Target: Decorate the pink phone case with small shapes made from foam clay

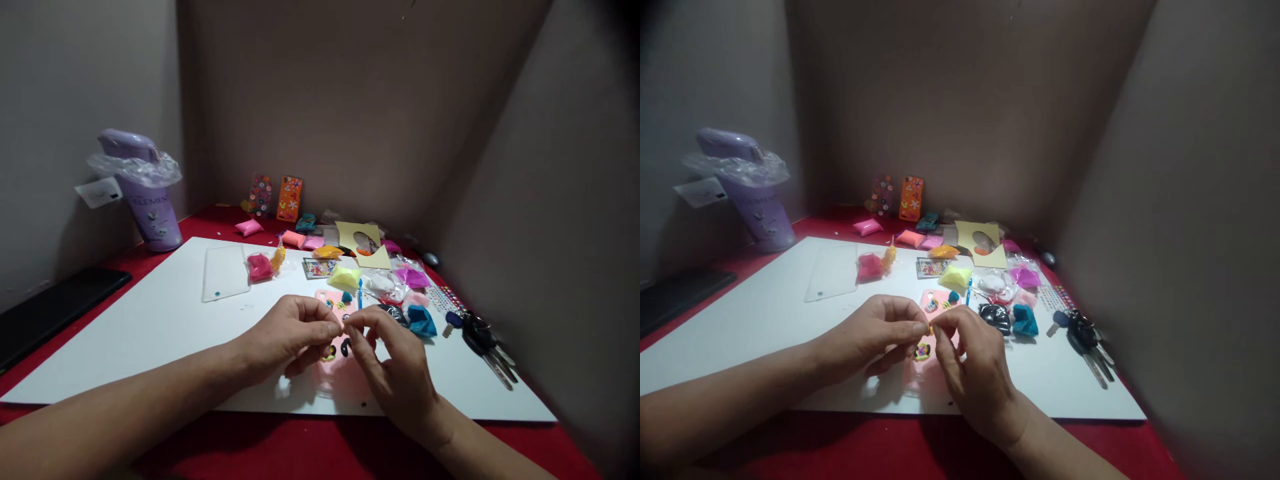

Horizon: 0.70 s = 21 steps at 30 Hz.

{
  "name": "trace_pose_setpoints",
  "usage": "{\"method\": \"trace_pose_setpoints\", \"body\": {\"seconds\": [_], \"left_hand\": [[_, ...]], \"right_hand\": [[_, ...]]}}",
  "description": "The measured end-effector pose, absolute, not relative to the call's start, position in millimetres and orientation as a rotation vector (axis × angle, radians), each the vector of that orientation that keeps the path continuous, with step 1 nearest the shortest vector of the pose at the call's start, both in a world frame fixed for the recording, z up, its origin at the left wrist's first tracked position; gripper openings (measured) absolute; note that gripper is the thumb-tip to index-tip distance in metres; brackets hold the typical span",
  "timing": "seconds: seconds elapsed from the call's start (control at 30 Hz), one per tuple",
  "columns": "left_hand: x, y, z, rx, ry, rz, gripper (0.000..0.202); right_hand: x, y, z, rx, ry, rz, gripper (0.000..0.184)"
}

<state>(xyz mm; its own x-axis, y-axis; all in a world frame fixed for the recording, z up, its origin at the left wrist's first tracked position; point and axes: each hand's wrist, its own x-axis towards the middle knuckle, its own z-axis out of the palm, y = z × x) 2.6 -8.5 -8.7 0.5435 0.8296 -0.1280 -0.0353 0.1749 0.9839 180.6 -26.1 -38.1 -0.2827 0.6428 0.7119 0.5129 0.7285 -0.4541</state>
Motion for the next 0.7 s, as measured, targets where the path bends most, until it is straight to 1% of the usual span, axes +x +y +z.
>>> {"method": "trace_pose_setpoints", "body": {"seconds": [0.27,0.47,0.7], "left_hand": [[1.9,-6.5,-8.0,1.255,0.787,0.732,0.011],[2.1,-7.2,-7.1,1.254,0.804,0.737,0.011],[1.4,-6.4,-7.9,1.248,0.786,0.734,0.009]], "right_hand": [[179.7,-25.6,-35.7,-0.908,-1.908,0.388,0.008],[178.8,-25.2,-34.9,-0.941,-1.848,0.709,0.014],[180.2,-19.4,-39.3,-0.936,-1.604,1.106,0.019]]}}
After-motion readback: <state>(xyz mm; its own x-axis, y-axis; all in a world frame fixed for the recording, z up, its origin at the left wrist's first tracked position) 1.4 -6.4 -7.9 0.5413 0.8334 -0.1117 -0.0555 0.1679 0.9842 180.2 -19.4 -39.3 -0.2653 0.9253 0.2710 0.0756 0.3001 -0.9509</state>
